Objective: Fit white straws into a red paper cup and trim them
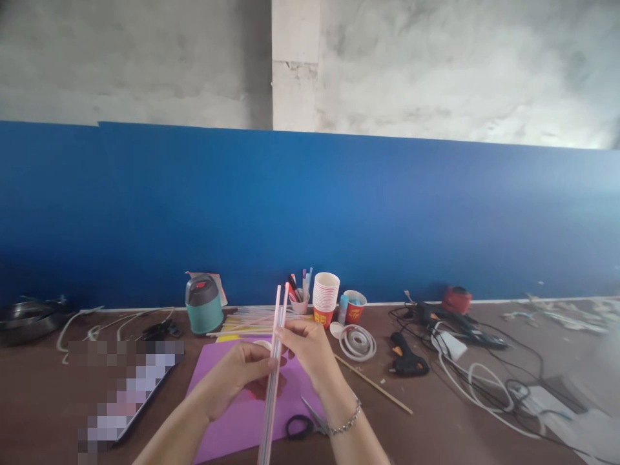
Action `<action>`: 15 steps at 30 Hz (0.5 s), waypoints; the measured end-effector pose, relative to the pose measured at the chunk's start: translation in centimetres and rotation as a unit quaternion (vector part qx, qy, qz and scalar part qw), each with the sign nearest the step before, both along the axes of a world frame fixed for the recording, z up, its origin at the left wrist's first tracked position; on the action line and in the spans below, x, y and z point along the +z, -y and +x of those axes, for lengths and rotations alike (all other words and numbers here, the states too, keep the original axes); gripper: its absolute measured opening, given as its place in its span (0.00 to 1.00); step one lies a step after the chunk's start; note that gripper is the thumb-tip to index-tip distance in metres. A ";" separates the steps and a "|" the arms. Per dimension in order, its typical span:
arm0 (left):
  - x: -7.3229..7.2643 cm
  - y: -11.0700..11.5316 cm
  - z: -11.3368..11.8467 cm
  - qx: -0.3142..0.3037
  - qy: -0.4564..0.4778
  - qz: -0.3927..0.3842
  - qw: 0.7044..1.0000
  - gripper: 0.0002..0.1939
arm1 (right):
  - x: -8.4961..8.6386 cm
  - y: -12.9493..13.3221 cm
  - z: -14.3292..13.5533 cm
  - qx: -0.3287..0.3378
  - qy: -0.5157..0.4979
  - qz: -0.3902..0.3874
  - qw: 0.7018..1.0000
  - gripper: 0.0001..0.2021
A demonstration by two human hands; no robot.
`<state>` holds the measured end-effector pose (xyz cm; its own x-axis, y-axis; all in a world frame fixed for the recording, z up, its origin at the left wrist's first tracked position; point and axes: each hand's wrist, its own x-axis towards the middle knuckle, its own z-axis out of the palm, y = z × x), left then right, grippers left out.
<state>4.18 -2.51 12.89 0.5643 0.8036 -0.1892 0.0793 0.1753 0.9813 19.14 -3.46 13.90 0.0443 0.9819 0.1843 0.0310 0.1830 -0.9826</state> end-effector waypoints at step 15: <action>0.0 -0.1 -0.3 -0.018 -0.009 0.007 1.000 0.23 | 0.5 0.3 -0.1 -0.007 -0.012 0.007 1.000 0.12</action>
